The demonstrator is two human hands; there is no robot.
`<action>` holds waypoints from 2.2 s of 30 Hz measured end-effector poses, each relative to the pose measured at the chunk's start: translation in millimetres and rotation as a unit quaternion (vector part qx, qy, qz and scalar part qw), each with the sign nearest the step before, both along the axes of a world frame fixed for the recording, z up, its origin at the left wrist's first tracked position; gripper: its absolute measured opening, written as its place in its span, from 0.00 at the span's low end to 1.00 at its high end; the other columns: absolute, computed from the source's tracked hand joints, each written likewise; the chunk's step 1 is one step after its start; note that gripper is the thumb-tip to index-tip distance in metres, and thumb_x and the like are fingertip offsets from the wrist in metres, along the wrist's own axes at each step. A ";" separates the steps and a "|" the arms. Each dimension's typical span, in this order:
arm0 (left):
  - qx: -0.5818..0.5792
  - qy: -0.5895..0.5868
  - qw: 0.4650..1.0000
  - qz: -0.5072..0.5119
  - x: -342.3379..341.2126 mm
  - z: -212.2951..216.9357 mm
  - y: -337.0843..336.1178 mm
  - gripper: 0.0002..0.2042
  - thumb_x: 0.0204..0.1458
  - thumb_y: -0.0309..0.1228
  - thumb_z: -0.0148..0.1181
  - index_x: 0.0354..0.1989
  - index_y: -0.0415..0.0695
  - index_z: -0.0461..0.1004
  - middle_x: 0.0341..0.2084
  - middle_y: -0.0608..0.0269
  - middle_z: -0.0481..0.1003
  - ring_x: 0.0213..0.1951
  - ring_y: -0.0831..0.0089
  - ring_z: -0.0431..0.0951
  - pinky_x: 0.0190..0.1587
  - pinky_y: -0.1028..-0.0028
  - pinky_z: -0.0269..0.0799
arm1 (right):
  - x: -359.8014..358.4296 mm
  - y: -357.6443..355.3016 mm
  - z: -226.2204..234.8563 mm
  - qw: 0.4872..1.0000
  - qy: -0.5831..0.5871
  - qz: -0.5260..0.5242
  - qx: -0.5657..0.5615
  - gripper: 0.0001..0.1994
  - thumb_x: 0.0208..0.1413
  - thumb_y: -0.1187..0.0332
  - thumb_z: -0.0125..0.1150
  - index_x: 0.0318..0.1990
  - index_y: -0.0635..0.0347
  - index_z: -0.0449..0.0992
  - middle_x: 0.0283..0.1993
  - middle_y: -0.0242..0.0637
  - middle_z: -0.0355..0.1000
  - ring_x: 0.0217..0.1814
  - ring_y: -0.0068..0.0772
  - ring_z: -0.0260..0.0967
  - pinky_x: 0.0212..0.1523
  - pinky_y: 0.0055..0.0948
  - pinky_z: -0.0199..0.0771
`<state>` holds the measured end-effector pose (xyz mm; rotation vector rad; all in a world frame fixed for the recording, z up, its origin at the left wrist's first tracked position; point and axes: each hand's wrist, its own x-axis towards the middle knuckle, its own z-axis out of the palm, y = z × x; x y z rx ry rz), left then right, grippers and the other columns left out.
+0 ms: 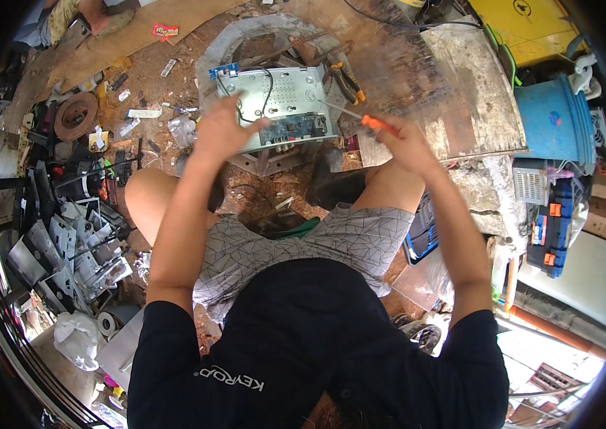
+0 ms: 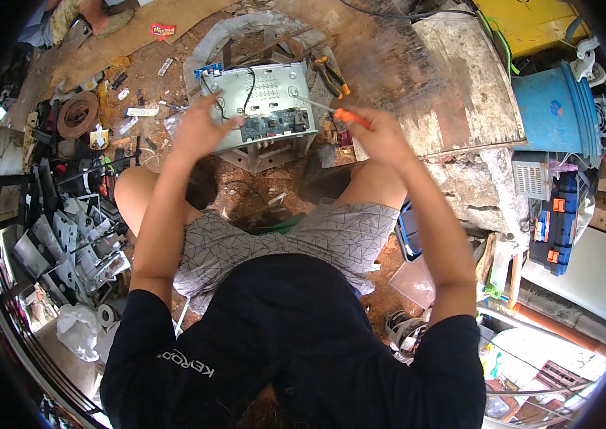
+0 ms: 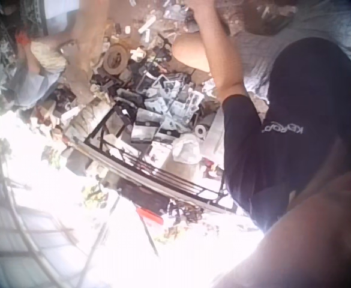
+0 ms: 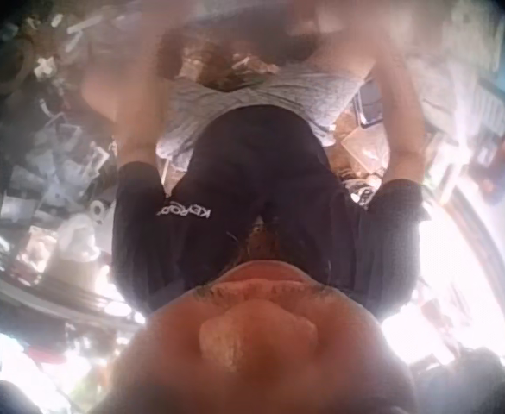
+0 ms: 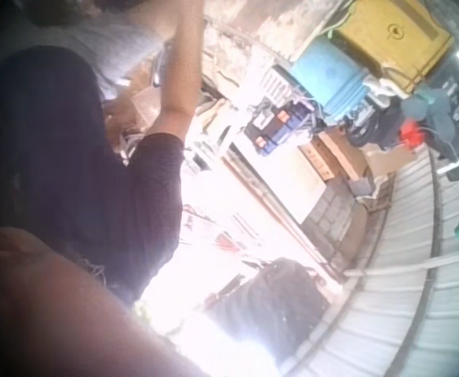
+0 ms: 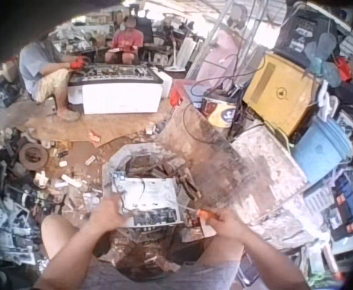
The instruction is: The person disassembles various electronic components including a metal chassis and circuit boards using a screwdriver and pliers, then sorts the resulting metal and plastic parts.
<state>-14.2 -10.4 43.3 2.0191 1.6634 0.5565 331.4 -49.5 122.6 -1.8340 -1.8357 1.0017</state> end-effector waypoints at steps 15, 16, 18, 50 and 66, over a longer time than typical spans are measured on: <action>-0.234 0.086 0.968 0.026 -25.8 -34.6 26.5 0.50 0.42 0.53 0.70 0.65 0.29 0.52 0.49 0.36 0.74 0.53 0.46 0.76 0.56 0.59 0.71 | -30.9 75.7 -13.5 0.933 -0.297 0.196 0.050 0.13 0.55 0.59 0.59 0.42 0.53 0.82 0.35 0.50 0.77 0.39 0.55 0.75 0.43 0.47 0.75; -0.233 0.087 0.968 0.023 -25.6 -36.2 27.4 0.49 0.43 0.52 0.70 0.64 0.30 0.53 0.49 0.36 0.74 0.52 0.46 0.76 0.56 0.59 0.71 | -31.5 76.8 -13.5 0.931 -0.304 0.198 0.048 0.13 0.55 0.59 0.59 0.42 0.53 0.82 0.35 0.50 0.77 0.39 0.55 0.75 0.43 0.47 0.75; -0.234 0.093 0.968 0.023 -24.8 -33.5 28.5 0.47 0.44 0.51 0.70 0.64 0.31 0.54 0.49 0.37 0.75 0.52 0.46 0.76 0.56 0.59 0.71 | -34.0 79.2 -10.8 0.929 -0.309 0.200 0.039 0.13 0.55 0.59 0.59 0.43 0.53 0.82 0.36 0.50 0.78 0.40 0.55 0.75 0.44 0.47 0.75; -0.239 0.057 0.968 0.044 -18.6 -68.9 7.6 0.40 0.56 0.37 0.58 0.68 0.26 0.41 0.42 0.31 0.75 0.46 0.39 0.77 0.50 0.54 0.72 | -84.0 155.7 -10.7 0.873 -0.257 0.135 -0.393 0.13 0.56 0.68 0.49 0.23 0.63 0.74 0.21 0.38 0.71 0.13 0.26 0.53 0.12 0.33 0.50; -0.239 0.096 0.966 0.016 -17.1 -69.4 10.7 0.43 0.54 0.34 0.60 0.68 0.25 0.37 0.37 0.36 0.78 0.39 0.45 0.80 0.43 0.57 0.76 | -82.8 128.2 -1.4 0.595 -0.525 0.606 0.055 0.11 0.52 0.66 0.57 0.41 0.58 0.79 0.35 0.42 0.76 0.41 0.46 0.76 0.42 0.42 0.75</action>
